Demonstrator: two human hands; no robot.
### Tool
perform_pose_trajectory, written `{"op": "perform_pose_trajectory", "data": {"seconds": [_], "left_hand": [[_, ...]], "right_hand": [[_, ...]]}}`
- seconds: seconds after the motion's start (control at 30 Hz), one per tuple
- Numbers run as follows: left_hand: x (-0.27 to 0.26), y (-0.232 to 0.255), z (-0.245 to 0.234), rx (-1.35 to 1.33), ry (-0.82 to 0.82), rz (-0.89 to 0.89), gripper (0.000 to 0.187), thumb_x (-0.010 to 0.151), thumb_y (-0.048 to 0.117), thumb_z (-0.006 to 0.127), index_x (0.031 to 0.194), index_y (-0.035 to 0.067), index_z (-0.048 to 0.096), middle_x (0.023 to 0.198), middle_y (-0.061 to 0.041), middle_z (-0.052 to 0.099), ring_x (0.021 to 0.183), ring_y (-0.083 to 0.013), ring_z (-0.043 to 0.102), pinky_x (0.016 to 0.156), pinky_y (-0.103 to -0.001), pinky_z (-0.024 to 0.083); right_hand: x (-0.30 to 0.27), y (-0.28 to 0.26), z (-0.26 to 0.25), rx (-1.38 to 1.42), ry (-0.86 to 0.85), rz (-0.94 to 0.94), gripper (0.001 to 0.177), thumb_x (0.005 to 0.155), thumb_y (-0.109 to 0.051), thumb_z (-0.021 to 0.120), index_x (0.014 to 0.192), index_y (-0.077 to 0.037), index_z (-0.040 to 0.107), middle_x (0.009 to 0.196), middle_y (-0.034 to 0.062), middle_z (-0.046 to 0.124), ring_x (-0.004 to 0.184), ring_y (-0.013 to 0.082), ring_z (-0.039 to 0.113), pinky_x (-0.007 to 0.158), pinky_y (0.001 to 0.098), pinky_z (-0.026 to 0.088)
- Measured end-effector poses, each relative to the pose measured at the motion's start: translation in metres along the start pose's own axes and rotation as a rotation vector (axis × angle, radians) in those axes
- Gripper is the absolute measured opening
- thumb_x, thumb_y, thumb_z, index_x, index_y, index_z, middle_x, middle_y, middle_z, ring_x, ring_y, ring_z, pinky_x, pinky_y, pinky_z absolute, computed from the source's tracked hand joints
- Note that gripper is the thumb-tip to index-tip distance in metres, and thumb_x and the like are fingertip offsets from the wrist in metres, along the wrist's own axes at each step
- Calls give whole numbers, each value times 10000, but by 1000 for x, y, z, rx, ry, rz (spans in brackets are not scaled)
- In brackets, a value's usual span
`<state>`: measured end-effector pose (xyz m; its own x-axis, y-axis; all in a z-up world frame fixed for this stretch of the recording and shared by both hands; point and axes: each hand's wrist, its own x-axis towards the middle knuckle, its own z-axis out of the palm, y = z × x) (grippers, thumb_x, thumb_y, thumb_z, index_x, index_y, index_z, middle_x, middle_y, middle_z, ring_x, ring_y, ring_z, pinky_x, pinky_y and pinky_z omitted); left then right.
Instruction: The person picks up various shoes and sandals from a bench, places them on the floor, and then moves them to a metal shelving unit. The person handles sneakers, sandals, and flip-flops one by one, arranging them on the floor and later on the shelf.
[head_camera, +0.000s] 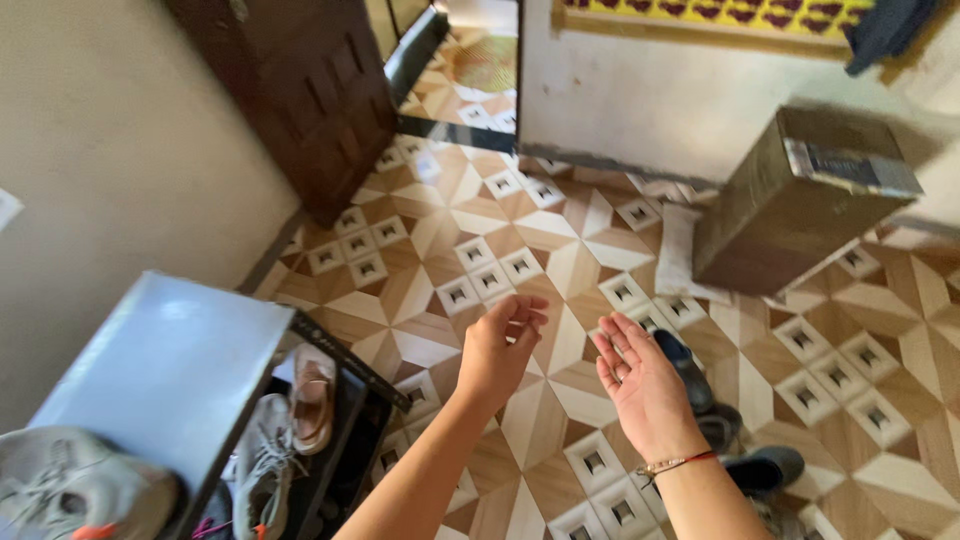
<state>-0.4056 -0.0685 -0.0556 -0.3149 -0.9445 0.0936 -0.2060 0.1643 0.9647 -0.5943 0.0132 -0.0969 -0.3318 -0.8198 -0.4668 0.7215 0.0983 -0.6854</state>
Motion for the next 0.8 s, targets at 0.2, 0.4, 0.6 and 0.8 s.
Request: {"op": "perform_pose_trajectory", "data": {"seconds": [0.2, 0.4, 0.6, 0.8], "left_hand": [[-24, 30, -43, -34, 42, -54, 199, 942, 130, 664, 1122, 66, 721, 905, -52, 784, 797, -122, 742, 726, -282, 578], [-39, 45, -83, -80, 144, -34, 209, 935, 117, 645, 1123, 76, 728, 933, -32, 796, 804, -114, 723, 746, -269, 580], [-53, 57, -131, -27, 226, -19, 206, 927, 125, 654, 1115, 79, 726, 925, -28, 792, 797, -114, 739, 701, -276, 572], [-64, 70, -181, -39, 315, 36, 189, 934, 126, 658, 1090, 54, 738, 931, -25, 793, 801, -98, 725, 710, -261, 571]], "right_hand": [[-20, 5, 51, -62, -91, 37, 349, 998, -287, 533, 1306, -146, 620, 1335, -13, 654, 1257, 154, 562, 1045, 339, 398], [-36, 18, 99, -121, -183, 45, 353, 988, -291, 533, 1293, -141, 630, 1333, -11, 664, 1260, 165, 584, 1050, 359, 403], [-46, 42, 138, -137, -275, 91, 358, 976, -294, 559, 1293, -148, 637, 1309, -14, 662, 1235, 163, 583, 1049, 353, 415], [-63, 55, 184, -202, -382, 89, 351, 979, -297, 563, 1288, -149, 638, 1302, -11, 663, 1210, 158, 582, 1002, 347, 420]]}}
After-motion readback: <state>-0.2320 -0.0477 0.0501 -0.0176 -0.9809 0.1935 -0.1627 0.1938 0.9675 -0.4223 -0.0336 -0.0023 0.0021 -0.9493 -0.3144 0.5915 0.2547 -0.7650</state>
